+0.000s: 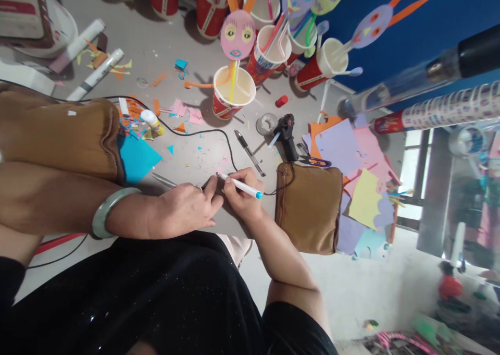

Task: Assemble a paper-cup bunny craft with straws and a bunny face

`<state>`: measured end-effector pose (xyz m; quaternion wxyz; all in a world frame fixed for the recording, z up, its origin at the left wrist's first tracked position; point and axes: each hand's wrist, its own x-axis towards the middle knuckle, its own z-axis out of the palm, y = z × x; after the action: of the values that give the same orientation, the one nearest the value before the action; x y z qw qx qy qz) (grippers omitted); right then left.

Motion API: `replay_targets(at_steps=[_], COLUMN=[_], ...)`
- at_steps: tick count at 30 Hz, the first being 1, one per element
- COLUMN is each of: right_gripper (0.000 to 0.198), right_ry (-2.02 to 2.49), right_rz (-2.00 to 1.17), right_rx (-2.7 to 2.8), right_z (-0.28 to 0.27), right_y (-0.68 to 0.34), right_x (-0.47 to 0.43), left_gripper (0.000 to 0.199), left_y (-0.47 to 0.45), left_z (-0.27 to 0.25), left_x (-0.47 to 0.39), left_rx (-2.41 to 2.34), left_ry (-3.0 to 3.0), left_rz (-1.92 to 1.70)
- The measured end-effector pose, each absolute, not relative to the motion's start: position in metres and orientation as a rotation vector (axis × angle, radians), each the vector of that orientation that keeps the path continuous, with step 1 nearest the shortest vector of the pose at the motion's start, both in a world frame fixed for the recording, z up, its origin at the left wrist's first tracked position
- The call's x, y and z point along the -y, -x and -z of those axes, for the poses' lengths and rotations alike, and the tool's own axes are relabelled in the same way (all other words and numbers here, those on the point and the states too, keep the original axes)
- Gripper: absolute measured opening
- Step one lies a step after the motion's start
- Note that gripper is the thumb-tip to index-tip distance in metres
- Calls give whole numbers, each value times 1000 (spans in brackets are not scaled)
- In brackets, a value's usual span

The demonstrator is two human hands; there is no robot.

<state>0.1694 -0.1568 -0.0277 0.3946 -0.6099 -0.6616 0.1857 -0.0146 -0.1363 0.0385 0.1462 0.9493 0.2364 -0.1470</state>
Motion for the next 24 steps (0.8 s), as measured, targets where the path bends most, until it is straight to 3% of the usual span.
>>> replay_targets(at_steps=[24], right_gripper=[14], right_ry=[1483], right_rz=[-377], right_rx=[1760], right_z=[23], right_y=[-167], right_x=[154], left_gripper=[70], left_y=[14], left_z=[-35], left_x=[139], left_rx=[-673], left_ry=[-2777], left_rz=[406])
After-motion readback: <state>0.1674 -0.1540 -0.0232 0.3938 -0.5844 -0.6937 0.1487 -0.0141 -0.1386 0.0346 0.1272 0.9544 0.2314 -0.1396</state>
